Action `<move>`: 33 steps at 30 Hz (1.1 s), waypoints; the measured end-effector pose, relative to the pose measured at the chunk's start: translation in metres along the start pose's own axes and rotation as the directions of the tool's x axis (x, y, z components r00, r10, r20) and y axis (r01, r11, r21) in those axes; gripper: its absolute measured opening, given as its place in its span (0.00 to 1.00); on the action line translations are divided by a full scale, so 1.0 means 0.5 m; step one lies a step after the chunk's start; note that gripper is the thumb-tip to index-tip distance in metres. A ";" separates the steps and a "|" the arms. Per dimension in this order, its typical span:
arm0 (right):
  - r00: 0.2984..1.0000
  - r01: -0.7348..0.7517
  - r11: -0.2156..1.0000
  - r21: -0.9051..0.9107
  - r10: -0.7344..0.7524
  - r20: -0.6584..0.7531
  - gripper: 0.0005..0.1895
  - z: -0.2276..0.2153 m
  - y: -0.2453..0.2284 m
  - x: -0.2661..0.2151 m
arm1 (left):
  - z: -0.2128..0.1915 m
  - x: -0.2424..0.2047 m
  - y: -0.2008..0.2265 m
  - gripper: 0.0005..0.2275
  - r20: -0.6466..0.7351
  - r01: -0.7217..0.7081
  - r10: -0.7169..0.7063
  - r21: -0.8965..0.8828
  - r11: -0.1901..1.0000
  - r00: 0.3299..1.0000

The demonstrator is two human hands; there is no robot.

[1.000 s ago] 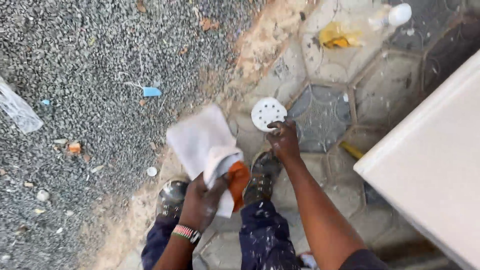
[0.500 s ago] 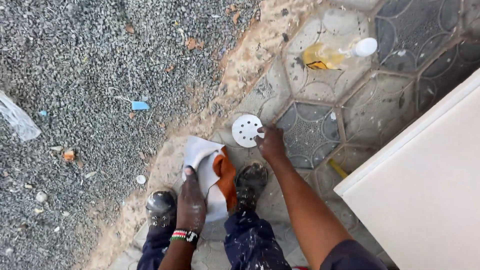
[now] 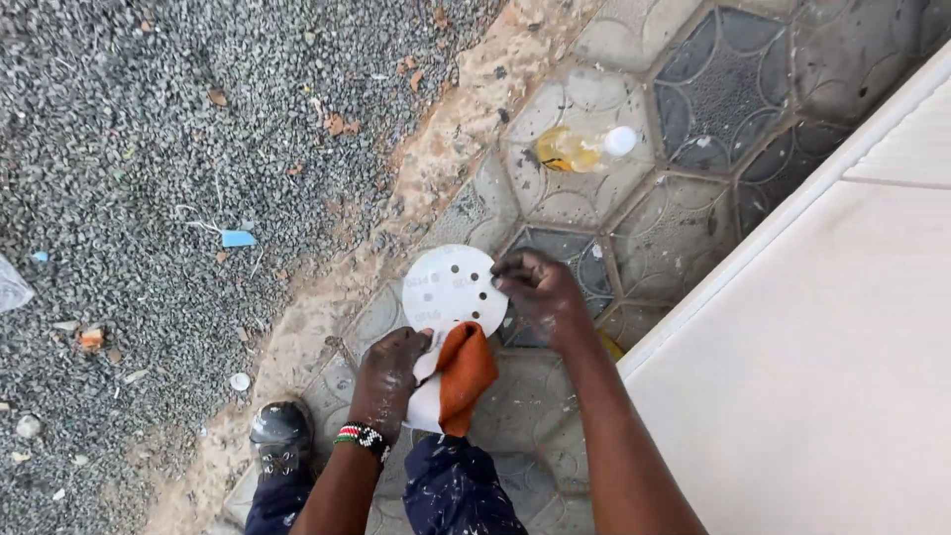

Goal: The person is refurbishing furniture by painting the legs of a cabinet, inspecting the structure, and using an orbital sander on wooden surfaces.

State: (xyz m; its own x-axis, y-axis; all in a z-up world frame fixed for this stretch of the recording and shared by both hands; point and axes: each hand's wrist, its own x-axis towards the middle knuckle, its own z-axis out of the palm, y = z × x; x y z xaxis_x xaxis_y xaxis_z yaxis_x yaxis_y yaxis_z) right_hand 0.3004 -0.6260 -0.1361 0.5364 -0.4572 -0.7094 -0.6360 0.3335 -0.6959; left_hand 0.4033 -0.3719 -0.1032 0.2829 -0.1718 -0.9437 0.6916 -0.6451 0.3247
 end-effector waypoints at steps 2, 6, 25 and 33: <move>0.934 0.163 0.963 -0.215 -0.221 -0.280 0.15 -0.027 -0.076 0.017 | 0.025 -0.010 0.050 0.18 -0.024 -0.015 0.014 -0.049 0.999 1.000; 0.532 0.378 0.565 -0.734 -0.781 -0.328 0.39 -0.133 -0.172 0.106 | 0.071 -0.001 0.073 0.19 -0.096 -0.092 0.082 -0.101 0.991 0.992; 0.727 0.213 0.883 0.417 0.142 -0.672 0.15 0.120 0.196 -0.559 | -0.066 -0.304 -0.147 0.24 -0.042 -0.353 0.363 0.146 0.924 0.931; 0.416 0.165 0.833 0.528 0.427 -0.803 0.14 0.285 0.337 -1.001 | -0.151 -0.560 -0.263 0.24 0.237 -0.412 0.339 0.436 0.800 0.910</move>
State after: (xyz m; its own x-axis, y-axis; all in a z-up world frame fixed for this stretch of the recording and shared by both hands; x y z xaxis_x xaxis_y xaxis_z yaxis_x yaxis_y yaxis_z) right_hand 0.0038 -0.2236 0.0859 -0.4941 -0.7097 -0.5022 -0.1485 0.6381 -0.7555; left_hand 0.2834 -0.1827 0.1232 0.3343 -0.5519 -0.7640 0.1468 -0.7702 0.6206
